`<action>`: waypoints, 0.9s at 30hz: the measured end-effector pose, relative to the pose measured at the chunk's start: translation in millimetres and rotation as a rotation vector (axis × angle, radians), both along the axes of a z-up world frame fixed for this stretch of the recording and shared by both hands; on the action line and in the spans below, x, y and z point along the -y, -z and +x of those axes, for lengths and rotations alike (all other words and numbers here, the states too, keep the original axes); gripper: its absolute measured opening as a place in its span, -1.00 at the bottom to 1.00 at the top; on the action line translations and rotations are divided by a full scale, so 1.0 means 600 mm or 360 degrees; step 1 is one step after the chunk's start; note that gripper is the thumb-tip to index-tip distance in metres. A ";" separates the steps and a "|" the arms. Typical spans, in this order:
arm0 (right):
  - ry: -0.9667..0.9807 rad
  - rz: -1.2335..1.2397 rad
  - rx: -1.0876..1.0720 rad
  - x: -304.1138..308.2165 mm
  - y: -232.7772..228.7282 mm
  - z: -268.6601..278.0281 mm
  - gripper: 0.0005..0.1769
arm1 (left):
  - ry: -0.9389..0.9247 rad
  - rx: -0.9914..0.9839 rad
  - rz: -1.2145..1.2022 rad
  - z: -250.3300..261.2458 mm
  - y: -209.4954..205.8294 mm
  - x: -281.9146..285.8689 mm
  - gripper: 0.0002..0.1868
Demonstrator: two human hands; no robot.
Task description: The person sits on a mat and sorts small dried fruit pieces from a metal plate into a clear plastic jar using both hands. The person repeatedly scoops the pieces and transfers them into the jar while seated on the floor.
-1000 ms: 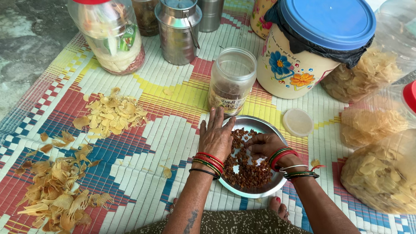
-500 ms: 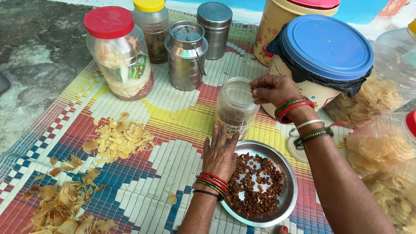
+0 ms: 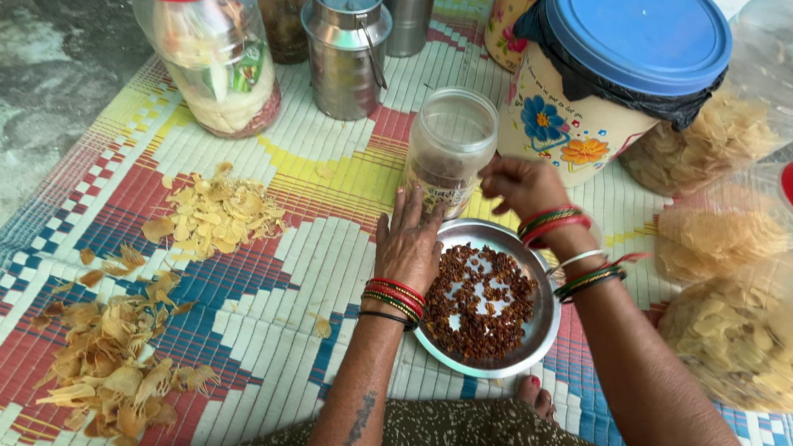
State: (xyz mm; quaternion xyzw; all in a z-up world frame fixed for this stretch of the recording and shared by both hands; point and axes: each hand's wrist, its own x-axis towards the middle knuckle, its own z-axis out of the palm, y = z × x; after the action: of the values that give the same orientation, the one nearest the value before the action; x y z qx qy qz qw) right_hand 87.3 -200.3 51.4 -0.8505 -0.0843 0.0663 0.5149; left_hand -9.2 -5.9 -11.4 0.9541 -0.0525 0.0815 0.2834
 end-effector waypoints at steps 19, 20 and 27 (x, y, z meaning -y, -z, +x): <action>-0.0836 -0.1411 0.0076 -0.065 0.184 -0.201 -0.35 | 0.0014 0.0010 0.0125 -0.015 0.025 0.004 -0.30; -0.0838 -0.1437 0.0070 -0.066 0.188 -0.203 -0.37 | 0.0012 0.0016 0.0125 -0.014 0.026 0.005 -0.31; -0.0742 -0.1079 0.0274 -0.045 0.250 -0.183 -0.64 | 0.0028 -0.0038 0.0141 -0.013 0.031 0.010 -0.31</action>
State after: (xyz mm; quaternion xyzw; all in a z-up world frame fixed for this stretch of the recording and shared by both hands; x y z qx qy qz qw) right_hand -22.7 -173.4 -98.8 -0.9324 -0.2907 0.1336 0.1682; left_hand -16.7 -11.8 -29.9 0.9661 -0.0610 0.0654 0.2421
